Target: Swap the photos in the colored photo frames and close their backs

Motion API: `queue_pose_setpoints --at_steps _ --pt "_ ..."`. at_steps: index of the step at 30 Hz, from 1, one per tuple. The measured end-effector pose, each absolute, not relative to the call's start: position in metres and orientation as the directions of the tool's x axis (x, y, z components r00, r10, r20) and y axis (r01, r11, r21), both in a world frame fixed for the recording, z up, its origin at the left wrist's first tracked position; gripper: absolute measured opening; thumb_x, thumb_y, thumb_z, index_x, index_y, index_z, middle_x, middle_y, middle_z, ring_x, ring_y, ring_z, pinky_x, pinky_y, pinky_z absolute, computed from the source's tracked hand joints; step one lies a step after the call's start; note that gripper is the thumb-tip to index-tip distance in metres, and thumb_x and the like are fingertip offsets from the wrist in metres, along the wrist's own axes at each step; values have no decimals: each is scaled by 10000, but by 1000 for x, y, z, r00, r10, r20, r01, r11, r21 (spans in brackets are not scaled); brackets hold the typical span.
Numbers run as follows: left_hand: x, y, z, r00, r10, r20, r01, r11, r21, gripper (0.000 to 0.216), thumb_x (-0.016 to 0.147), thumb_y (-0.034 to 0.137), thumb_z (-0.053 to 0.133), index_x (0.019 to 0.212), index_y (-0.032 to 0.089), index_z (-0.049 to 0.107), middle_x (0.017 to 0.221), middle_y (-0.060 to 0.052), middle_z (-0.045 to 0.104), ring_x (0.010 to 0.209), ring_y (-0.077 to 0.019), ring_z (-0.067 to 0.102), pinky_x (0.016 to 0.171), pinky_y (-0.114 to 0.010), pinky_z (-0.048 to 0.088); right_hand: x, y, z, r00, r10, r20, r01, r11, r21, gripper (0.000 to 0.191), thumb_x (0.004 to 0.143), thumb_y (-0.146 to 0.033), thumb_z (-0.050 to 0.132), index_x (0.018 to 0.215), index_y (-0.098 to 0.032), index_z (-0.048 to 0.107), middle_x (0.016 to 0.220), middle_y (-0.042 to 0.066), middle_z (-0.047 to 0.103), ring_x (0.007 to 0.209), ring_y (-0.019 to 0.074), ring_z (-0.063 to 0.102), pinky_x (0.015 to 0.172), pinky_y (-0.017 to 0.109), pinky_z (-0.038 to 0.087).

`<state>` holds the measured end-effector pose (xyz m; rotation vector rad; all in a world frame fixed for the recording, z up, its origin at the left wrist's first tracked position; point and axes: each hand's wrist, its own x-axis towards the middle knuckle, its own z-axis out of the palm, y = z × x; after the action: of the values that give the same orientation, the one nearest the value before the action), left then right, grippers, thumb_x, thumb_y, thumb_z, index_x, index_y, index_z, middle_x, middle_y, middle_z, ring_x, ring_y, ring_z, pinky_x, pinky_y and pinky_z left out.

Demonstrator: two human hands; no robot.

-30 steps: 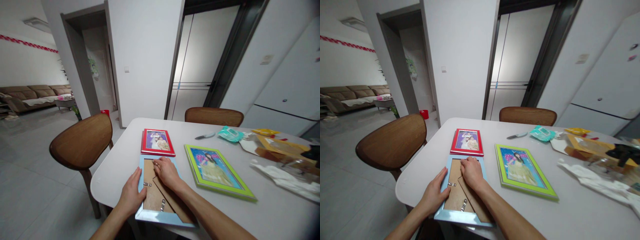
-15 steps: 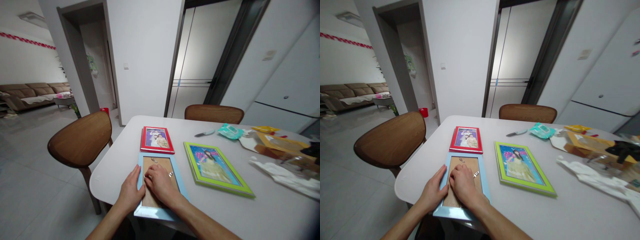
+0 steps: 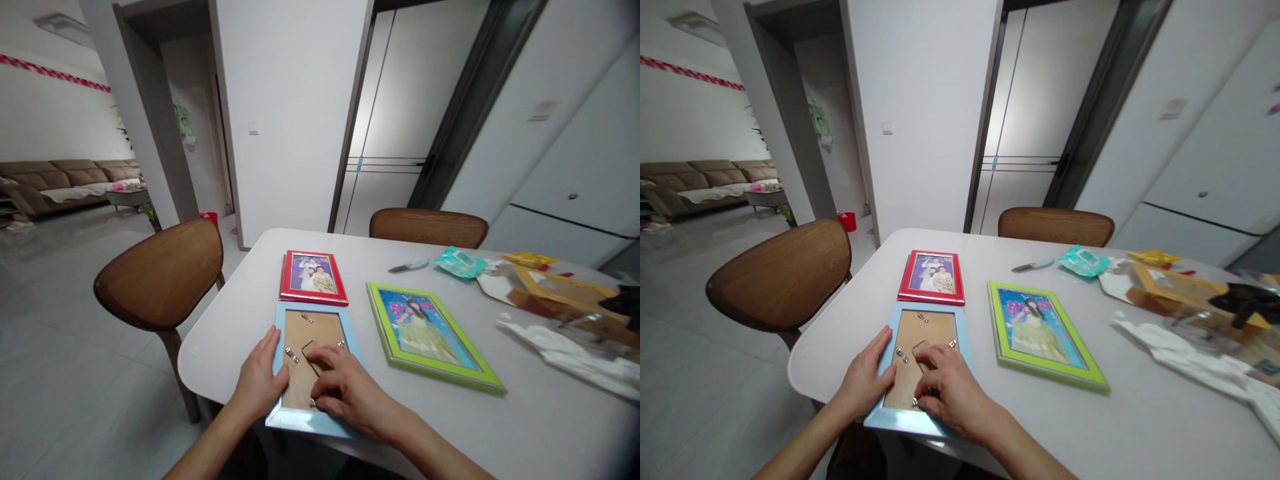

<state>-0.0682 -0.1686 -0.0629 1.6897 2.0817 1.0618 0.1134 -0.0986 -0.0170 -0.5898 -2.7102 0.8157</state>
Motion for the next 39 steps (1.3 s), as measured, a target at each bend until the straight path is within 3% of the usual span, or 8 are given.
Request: queue_pose_setpoints --at_steps 3,9,17,22,26,29,35,39 --pt "-68 -169 -63 -287 929 235 738 58 672 582 673 178 450 1241 91 357 1315 -108 367 1198 -195 343 1017 -341 256 109 -100 -19 -871 475 127 314 737 -598 167 609 -191 631 765 -239 666 1098 39 490 1057 205 401 911 335 297" --pt "-68 -170 -61 -298 924 240 737 63 673 588 666 178 452 1238 73 363 1308 -123 373 1190 -207 354 1014 -335 262 109 -97 -27 -696 705 138 524 629 -574 333 648 -234 540 976 -187 583 1028 84 513 975 205 458 859 314 346" --pt "-66 -174 -53 -370 907 199 599 69 797 572 652 226 518 1201 93 426 1283 -124 410 1176 -232 372 1008 -350 256 102 -91 -25 -654 738 166 561 620 -549 385 599 -173 476 970 -154 575 924 81 568 905 209 496 823 313 362" --pt "-61 -169 -36 -435 886 158 438 55 897 337 662 300 547 953 138 593 1245 -125 455 1150 -262 397 981 -372 266 97 -96 -1 -629 737 248 551 648 -526 323 595 -165 499 905 -165 590 886 73 582 874 209 500 799 321 377" --pt "-64 -167 -20 -461 884 71 235 45 971 250 720 368 456 837 164 542 892 -72 651 819 -219 609 721 -330 465 86 -105 12 -639 697 327 457 685 -567 299 612 -177 547 909 -180 577 898 63 583 867 197 504 786 326 392" --pt "-83 -174 -12 -482 876 -17 88 68 994 261 712 402 452 838 177 494 678 -3 648 596 -171 618 549 -272 475 87 -100 10 -611 689 391 400 694 -599 293 676 -251 544 963 -195 549 953 62 576 877 190 510 778 334 404" --pt "-145 -202 -18 -580 802 -142 -27 155 988 281 596 403 578 751 185 493 548 46 592 474 -131 563 460 -222 426 120 -68 -20 -453 851 266 710 525 -469 388 706 -302 499 1048 -120 527 937 118 571 867 219 520 784 337 383" --pt "-169 -212 -32 -618 769 -164 34 234 972 287 574 396 592 727 167 511 570 23 602 491 -140 566 471 -229 422 131 -62 -36 -407 901 150 772 427 -472 463 666 -263 504 1095 -91 489 906 132 576 833 235 530 757 332 374"
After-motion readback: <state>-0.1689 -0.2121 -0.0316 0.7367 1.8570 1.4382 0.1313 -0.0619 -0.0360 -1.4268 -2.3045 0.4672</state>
